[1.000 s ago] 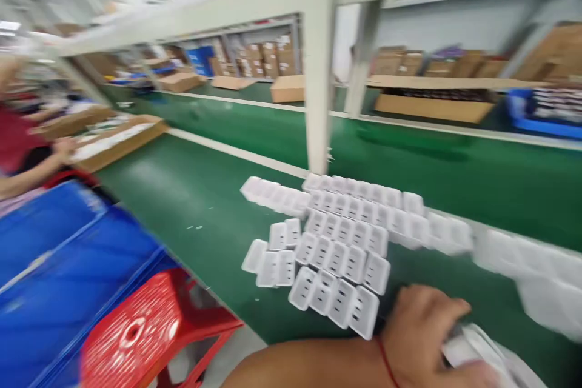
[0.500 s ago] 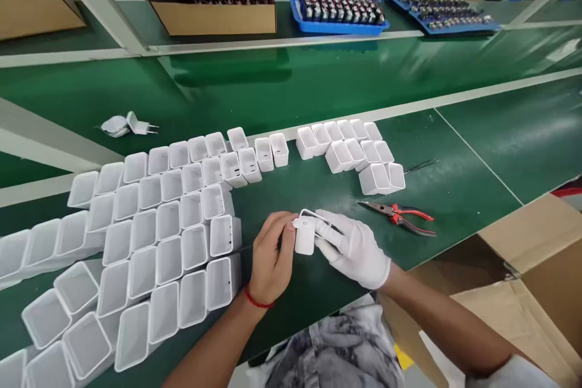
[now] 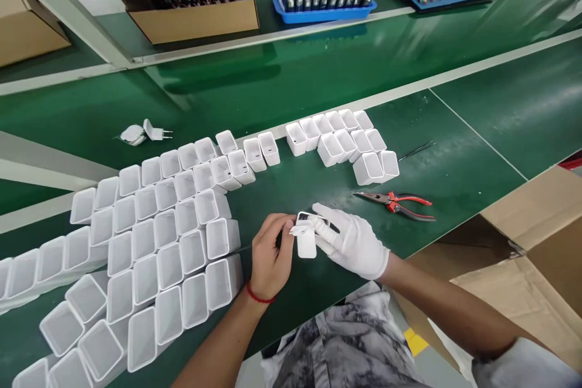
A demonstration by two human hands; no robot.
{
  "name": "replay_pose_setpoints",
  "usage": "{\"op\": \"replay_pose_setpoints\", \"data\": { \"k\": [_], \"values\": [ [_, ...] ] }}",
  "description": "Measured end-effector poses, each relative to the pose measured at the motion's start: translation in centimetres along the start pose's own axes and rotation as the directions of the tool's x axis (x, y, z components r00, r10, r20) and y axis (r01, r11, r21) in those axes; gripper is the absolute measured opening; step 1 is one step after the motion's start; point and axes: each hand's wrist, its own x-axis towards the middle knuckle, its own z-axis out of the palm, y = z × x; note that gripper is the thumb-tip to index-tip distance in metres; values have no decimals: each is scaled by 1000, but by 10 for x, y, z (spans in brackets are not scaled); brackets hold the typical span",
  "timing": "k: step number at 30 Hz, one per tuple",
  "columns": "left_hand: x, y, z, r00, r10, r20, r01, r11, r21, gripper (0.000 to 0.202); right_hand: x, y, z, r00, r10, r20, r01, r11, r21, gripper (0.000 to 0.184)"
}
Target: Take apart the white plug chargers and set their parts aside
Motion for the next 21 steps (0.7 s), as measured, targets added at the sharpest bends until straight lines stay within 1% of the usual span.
{"op": "replay_pose_setpoints", "data": {
  "k": [2, 5, 6, 7, 8, 9, 10, 11, 12, 13, 14, 15, 17, 19, 21],
  "values": [
    [0, 0, 0, 1000, 2, 9, -2, 1000, 4, 21, 4, -2, -3, 998, 27, 49, -28, 999, 31, 32],
    [0, 0, -1, 1000, -4, 12, 4, 1000, -3, 22, 10, -3, -10, 980, 99, 172, -130, 976, 175, 34],
    [0, 0, -1, 1000, -24, 1, 25, 1000, -15, 23, 12, -3, -12, 970, 136, 204, -186, 949, 253, 33],
    [0, 0, 0, 998, -53, -18, 52, 998, -35, 25, 13, -2, -15, 956, 197, 218, -265, 898, 351, 32],
    [1, 0, 0, 995, -86, -43, 84, 995, -61, 27, 14, -1, -17, 932, 287, 222, -361, 804, 473, 31],
    [1, 0, 0, 991, -117, -65, 111, 990, -89, 29, 15, 0, -20, 889, 398, 225, -447, 655, 609, 31],
    [0, 0, 0, 986, -141, -84, 131, 985, -115, 31, 16, 2, -23, 828, 506, 243, -495, 455, 740, 32],
    [0, 0, 0, 983, -155, -93, 142, 981, -134, 32, 17, 3, -26, 759, 588, 279, -489, 233, 840, 32],
    [0, 0, 0, 982, -162, -94, 148, 979, -139, 33, 18, 4, -30, 706, 628, 327, -439, 27, 898, 31],
    [0, 0, 0, 983, -162, -86, 150, 980, -133, 33, 20, 5, -34, 680, 629, 377, -378, -140, 915, 29],
    [-1, 0, 0, 985, -156, -73, 147, 982, -121, 34, 21, 5, -37, 673, 607, 423, -331, -264, 906, 28],
    [-1, 0, 0, 988, -144, -59, 138, 985, -104, 33, 23, 5, -40, 677, 577, 457, -303, -349, 887, 27],
    [-2, 1, 0, 993, -114, -41, 111, 991, -73, 33, 25, 5, -43, 683, 534, 499, -273, -446, 852, 26],
    [-3, 1, 0, 996, -85, -33, 83, 995, -55, 32, 27, 4, -44, 678, 512, 528, -260, -505, 823, 23],
    [-3, 1, 0, 997, -66, -27, 65, 997, -49, 31, 29, 3, -42, 667, 510, 544, -258, -526, 810, 23]
  ]
}}
